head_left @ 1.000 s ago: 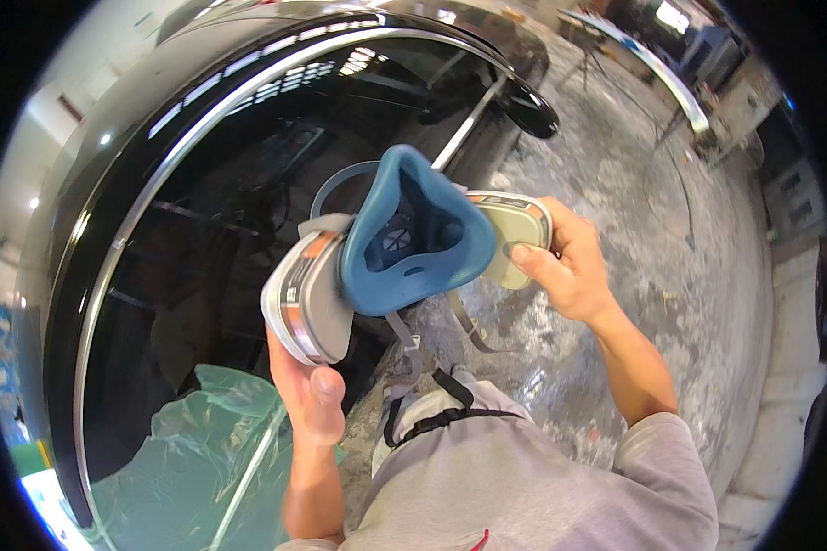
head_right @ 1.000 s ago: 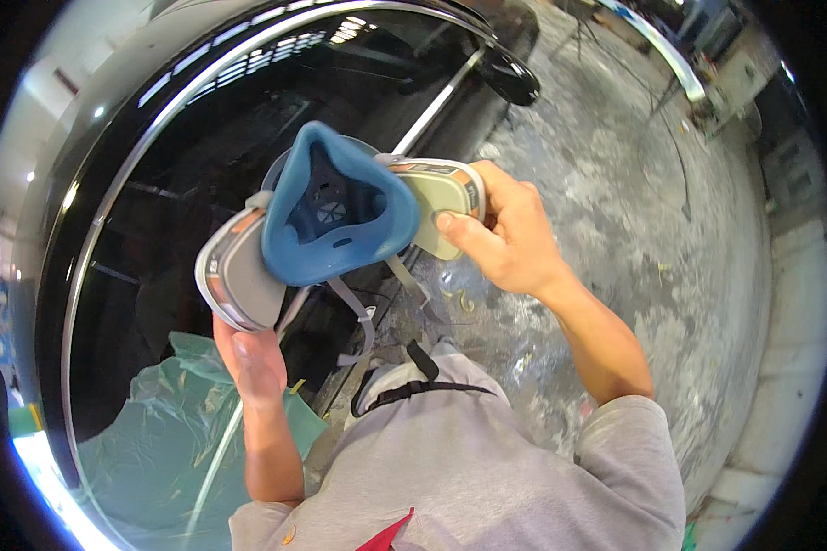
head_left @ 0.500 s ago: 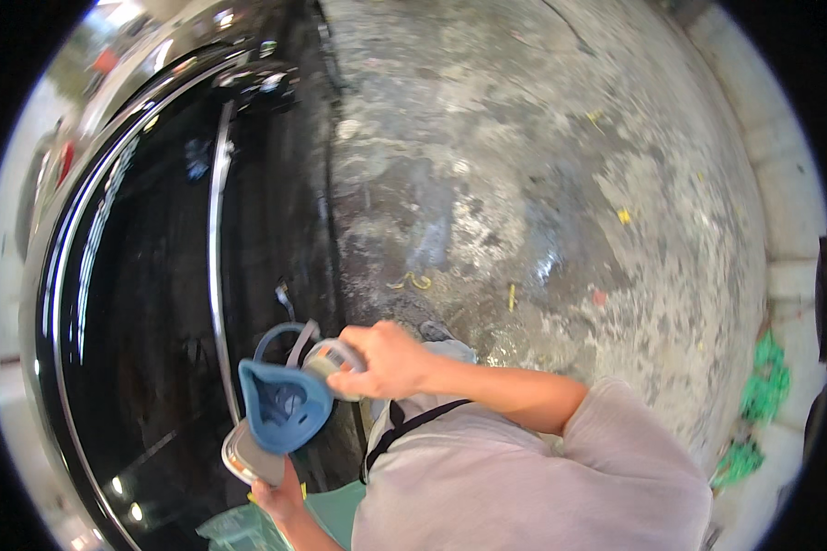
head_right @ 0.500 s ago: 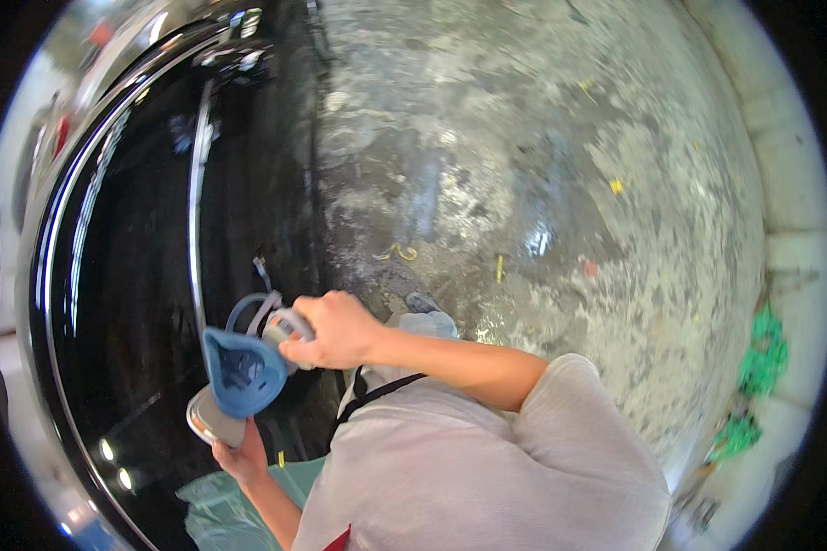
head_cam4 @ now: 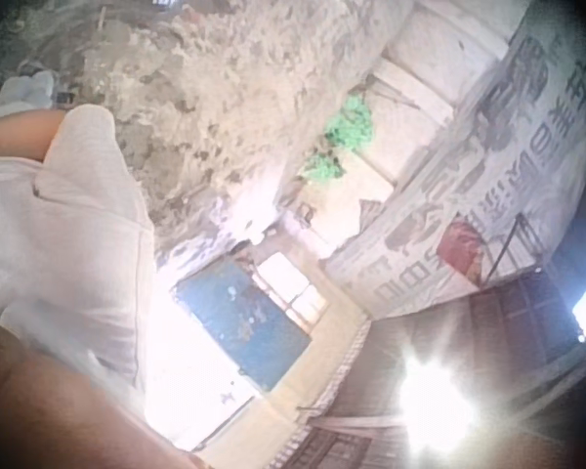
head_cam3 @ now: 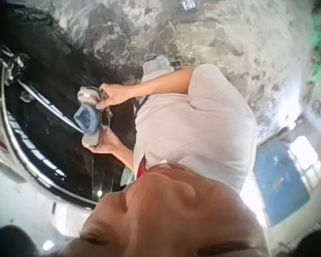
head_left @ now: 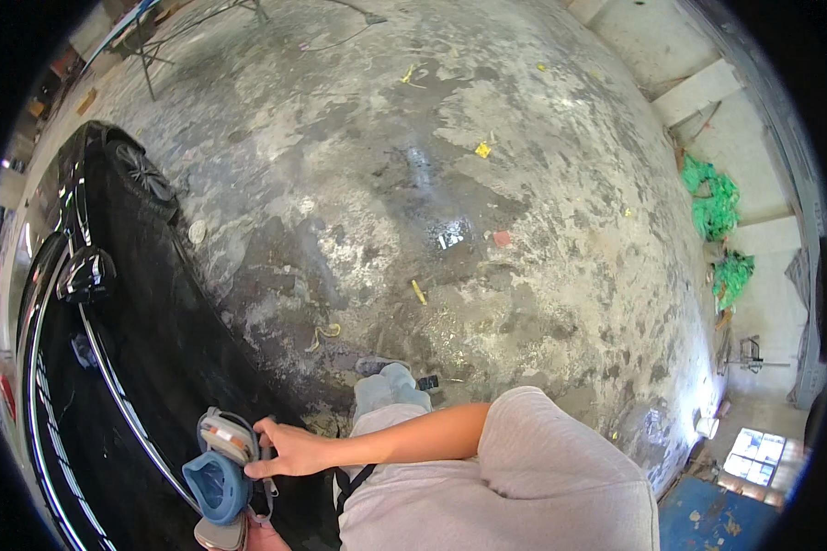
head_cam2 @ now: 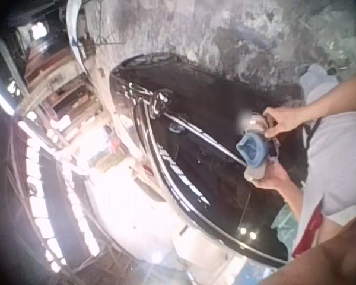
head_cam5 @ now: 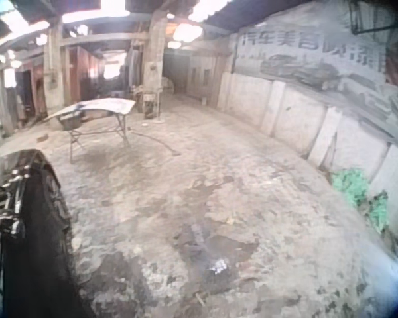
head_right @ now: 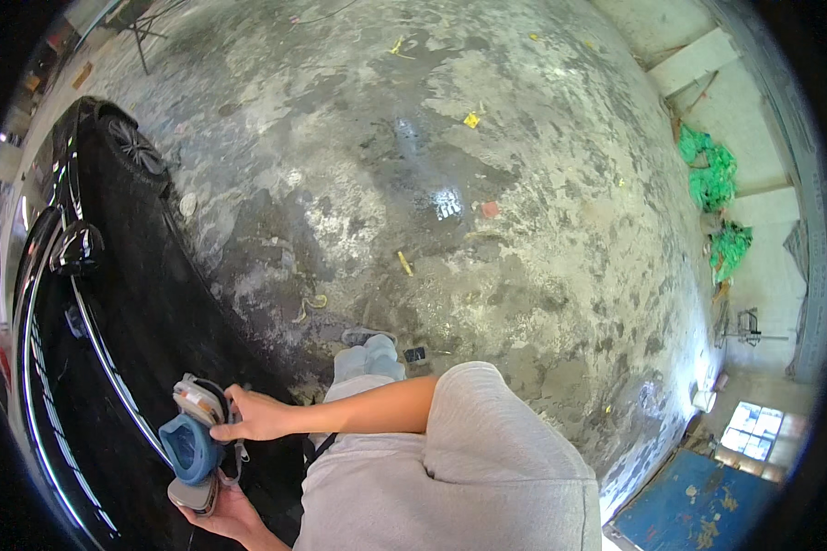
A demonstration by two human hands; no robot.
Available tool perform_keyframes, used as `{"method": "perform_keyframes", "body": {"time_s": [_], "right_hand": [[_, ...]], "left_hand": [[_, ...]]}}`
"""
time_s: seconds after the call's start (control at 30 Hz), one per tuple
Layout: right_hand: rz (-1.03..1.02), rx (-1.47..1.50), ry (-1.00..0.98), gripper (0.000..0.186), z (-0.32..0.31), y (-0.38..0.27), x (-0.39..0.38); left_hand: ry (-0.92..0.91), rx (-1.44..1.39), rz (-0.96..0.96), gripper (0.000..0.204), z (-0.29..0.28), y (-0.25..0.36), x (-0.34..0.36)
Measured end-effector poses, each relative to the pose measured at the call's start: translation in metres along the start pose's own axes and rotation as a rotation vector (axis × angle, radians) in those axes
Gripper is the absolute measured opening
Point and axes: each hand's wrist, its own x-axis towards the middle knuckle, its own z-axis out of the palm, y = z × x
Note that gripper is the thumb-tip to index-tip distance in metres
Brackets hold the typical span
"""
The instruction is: The person removes a respirator, retrieves a spray gun, and connects an air hose. They then walk to a black car with a masked rear section and spray paint the exposed bumper area while wiping the surface with a cloth.
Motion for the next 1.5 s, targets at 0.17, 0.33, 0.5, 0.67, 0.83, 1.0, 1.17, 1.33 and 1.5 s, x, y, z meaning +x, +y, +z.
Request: {"method": "perform_keyframes", "body": {"time_s": [0.17, 0.33, 0.5, 0.67, 0.83, 1.0, 1.17, 1.33, 1.5], "right_hand": [[-0.081, 0.139, -0.117, 0.085, 0.011, 0.006, 0.0], [-0.331, -0.113, 0.014, 0.061, 0.007, -0.004, -0.009], [0.118, 0.325, -0.32, 0.063, 0.012, -0.032, -0.036], [0.241, 0.089, -0.36, 0.065, 0.032, -0.072, -0.067], [0.06, -0.025, -0.357, 0.028, 0.057, -0.08, -0.082], [0.091, -0.058, -0.428, 0.014, 0.072, -0.08, -0.076], [0.194, -0.094, -0.432, 0.016, 0.066, -0.08, -0.067], [0.201, -0.016, -0.468, 0.017, 0.051, -0.083, -0.073], [0.08, 0.17, -0.7, 0.022, 0.038, -0.108, -0.071]], "left_hand": [[-0.001, -0.131, -0.037, 0.065, 0.026, 0.003, -0.011], [-0.075, -0.242, -0.031, 0.062, 0.009, 0.0, -0.016], [-0.03, -0.295, -0.086, 0.062, -0.031, 0.008, -0.028], [0.051, -0.281, -0.041, 0.062, -0.055, 0.02, -0.045], [0.12, -0.187, -0.142, 0.065, -0.078, 0.005, -0.06], [0.078, -0.09, -0.345, 0.063, -0.108, -0.027, -0.078], [-0.02, -0.014, -0.263, 0.039, -0.13, -0.043, -0.09], [-0.211, -0.103, -0.076, 0.038, -0.146, -0.028, -0.099], [-0.417, -0.169, 0.101, 0.062, -0.149, 0.016, -0.112]]}}
